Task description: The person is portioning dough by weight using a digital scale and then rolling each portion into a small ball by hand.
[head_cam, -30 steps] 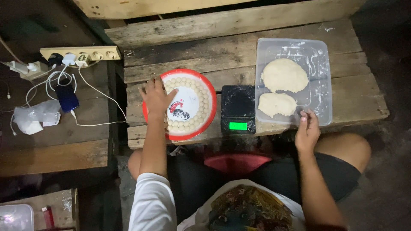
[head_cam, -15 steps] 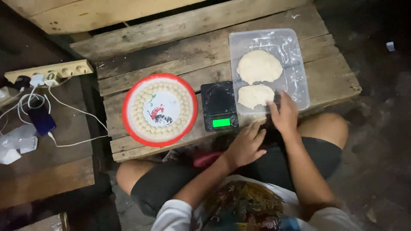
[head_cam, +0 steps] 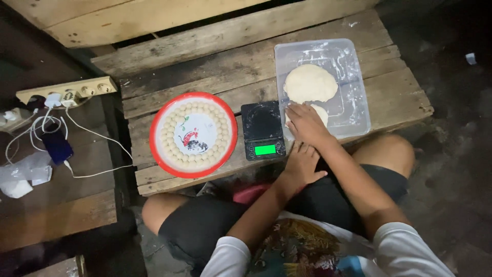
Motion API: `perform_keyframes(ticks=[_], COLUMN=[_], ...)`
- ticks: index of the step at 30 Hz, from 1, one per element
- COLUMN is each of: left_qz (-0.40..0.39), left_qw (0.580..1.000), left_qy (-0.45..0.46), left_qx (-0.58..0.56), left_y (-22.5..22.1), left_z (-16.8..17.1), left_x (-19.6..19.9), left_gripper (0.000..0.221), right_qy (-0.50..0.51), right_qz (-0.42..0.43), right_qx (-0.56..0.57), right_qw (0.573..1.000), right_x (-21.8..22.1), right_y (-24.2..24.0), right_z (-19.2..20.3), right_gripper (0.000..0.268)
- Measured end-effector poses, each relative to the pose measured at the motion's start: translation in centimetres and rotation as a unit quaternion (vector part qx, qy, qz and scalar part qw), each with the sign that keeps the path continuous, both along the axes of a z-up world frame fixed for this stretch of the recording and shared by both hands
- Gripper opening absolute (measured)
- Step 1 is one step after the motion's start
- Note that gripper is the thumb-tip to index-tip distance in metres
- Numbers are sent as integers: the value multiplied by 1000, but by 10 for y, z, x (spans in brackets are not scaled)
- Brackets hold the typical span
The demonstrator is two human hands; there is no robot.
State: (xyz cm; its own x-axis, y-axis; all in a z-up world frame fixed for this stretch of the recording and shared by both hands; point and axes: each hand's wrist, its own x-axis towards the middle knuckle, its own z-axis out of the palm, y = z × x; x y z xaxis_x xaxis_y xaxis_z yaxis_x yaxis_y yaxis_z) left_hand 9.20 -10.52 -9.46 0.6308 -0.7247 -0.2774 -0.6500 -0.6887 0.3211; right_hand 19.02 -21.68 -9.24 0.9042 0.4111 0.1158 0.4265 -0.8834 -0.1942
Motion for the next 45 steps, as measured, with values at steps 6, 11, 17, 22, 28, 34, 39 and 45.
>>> perform_keyframes(ticks=[6,11,17,22,28,34,39,45], left_qz=[15,4,2,-1,-6,-18,8,3], left_qw=[1000,998,999,999,999,998,999,999], left_qy=[6,47,38,33,32,34,54,42], left_qx=[-2,39,32,16,18,52,4,-4], left_y=[3,2,-5,3,-1,-10,-7,-4], left_z=[2,9,-7,11,-1,-32,-43,-34], left_x=[3,6,7,6,8,11,12,8], left_gripper=[91,99,108,106,107,104,100,111], right_qy=[-33,5,-47,-56,-78,-6,-7,-38], right_qz=[3,12,13,-2,-122,-245,-189,-86], right_qx=[-21,11,96,117,46,-84,-94,130], right_qw=[999,1000,994,992,988,966,977,987], right_x=[11,8,-6,-30,-31,12,18,-21], right_y=[2,-6,-43,-82,-68,-11,-16,-32], right_z=[11,10,5,25,19,-3,-35,24], right_gripper=[48,37,22,16,23,44,28,7])
